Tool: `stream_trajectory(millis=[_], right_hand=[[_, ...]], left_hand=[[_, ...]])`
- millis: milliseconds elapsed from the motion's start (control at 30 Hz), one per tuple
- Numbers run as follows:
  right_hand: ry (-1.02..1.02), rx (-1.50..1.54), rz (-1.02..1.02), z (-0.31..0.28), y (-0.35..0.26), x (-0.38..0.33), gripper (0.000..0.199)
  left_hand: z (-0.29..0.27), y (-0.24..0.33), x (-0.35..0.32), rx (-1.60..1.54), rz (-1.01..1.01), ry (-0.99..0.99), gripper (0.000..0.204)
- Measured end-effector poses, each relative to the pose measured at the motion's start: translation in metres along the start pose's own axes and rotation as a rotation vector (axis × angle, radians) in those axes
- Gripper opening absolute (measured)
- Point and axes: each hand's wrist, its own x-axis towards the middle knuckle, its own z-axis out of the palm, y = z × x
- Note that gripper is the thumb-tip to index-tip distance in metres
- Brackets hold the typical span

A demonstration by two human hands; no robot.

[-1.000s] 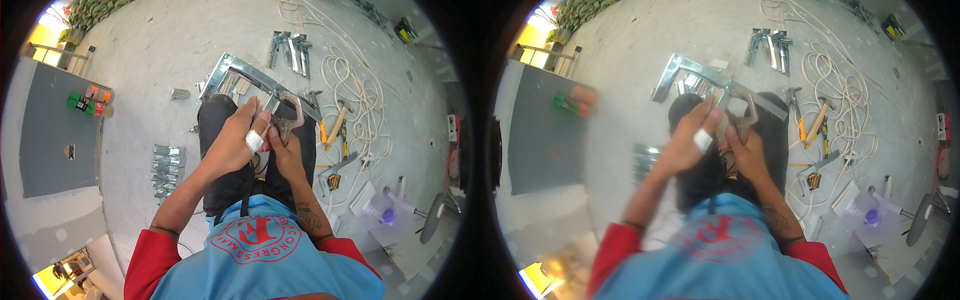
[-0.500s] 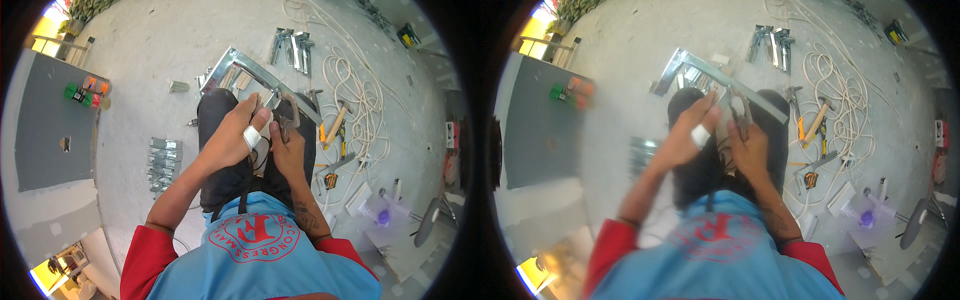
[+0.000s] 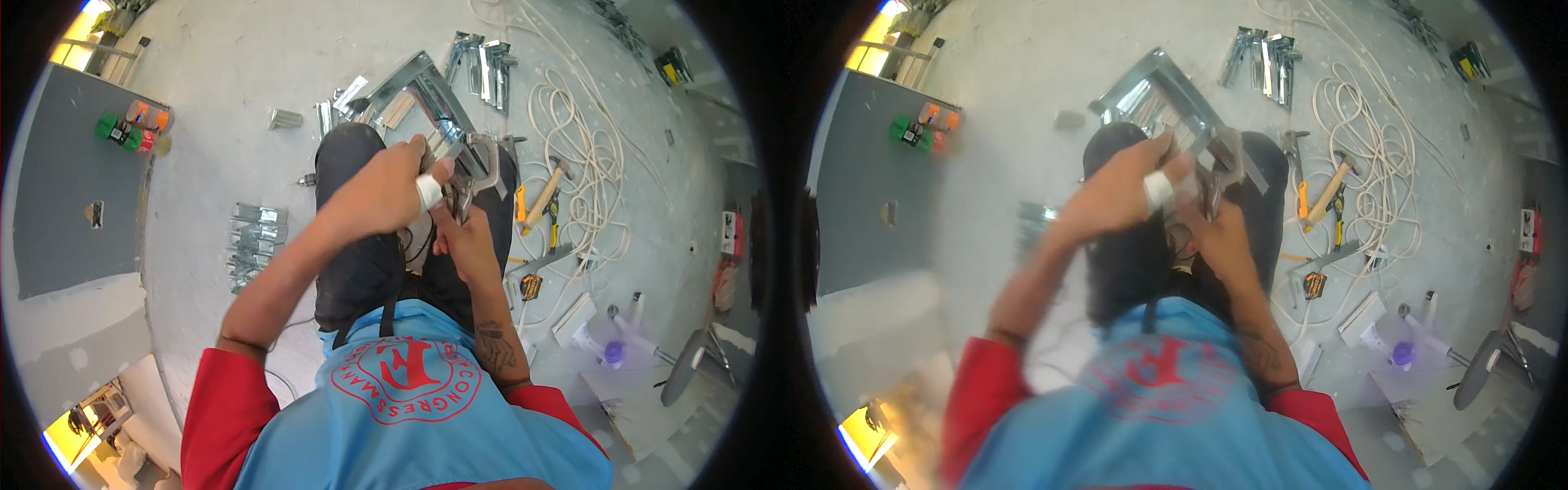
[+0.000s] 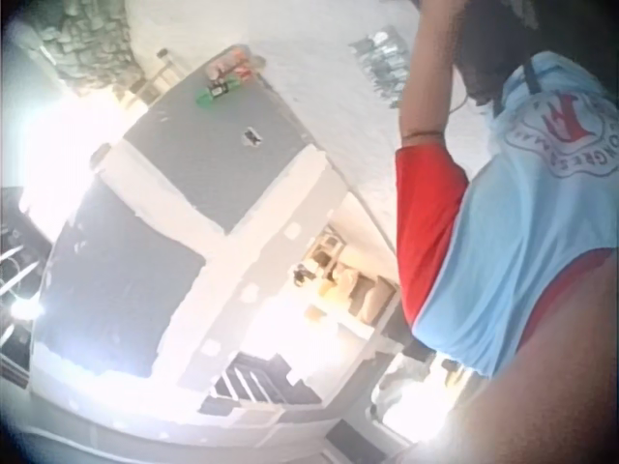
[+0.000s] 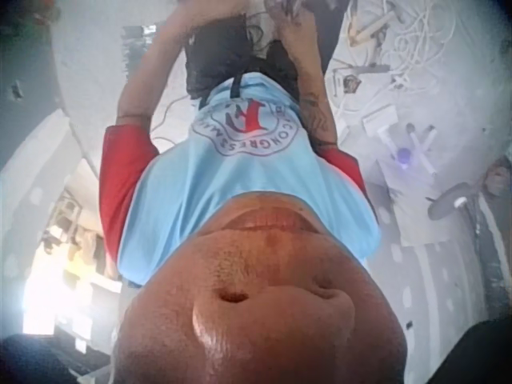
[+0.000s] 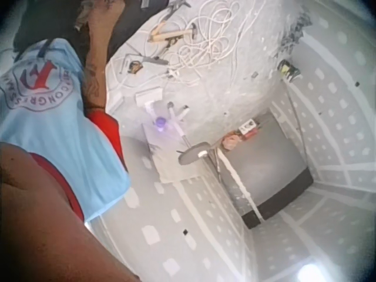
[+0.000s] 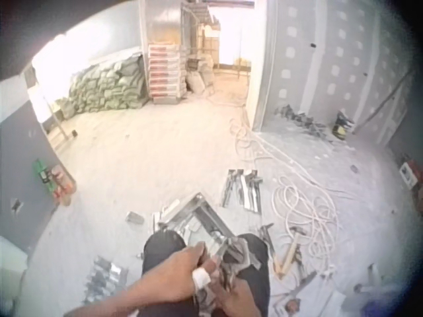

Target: Assembling and riveting metal brackets on a construction site.

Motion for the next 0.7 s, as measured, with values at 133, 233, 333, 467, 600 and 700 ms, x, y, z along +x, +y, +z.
stream_trajectory(millis=[133, 233, 333, 467, 600, 700], right_hand=[[-0.310, 0.356, 0.186, -0.004, -0.012, -0.010, 0.044], [-0.324, 0.357, 0.301, -0.006, -0.022, -0.018, 0.054], [-0.370, 0.317, 0.302, -0.009, -0.018, -0.017, 0.063], [-0.406, 0.377, 0.290, -0.014, -0.008, -0.015, 0.069], [-0.433, 0.480, 0.322, -0.018, -0.010, -0.015, 0.071], [-0.438, 0.531, 0.336, -0.021, -0.009, -0.015, 0.071]], left_hand=[[-0.025, -0.004, 0.019, -0.285, -0.217, -0.342, 0.056], [-0.033, 0.004, 0.029, -0.347, -0.330, -0.428, 0.053], [-0.041, 0.005, 0.047, -0.231, -0.418, -0.585, 0.038], [-0.040, 0.014, 0.064, -0.154, -0.484, -0.660, 0.035], [-0.036, 0.012, 0.080, -0.161, -0.514, -0.688, 0.045], [-0.032, 0.018, 0.085, -0.142, -0.546, -0.738, 0.041]])
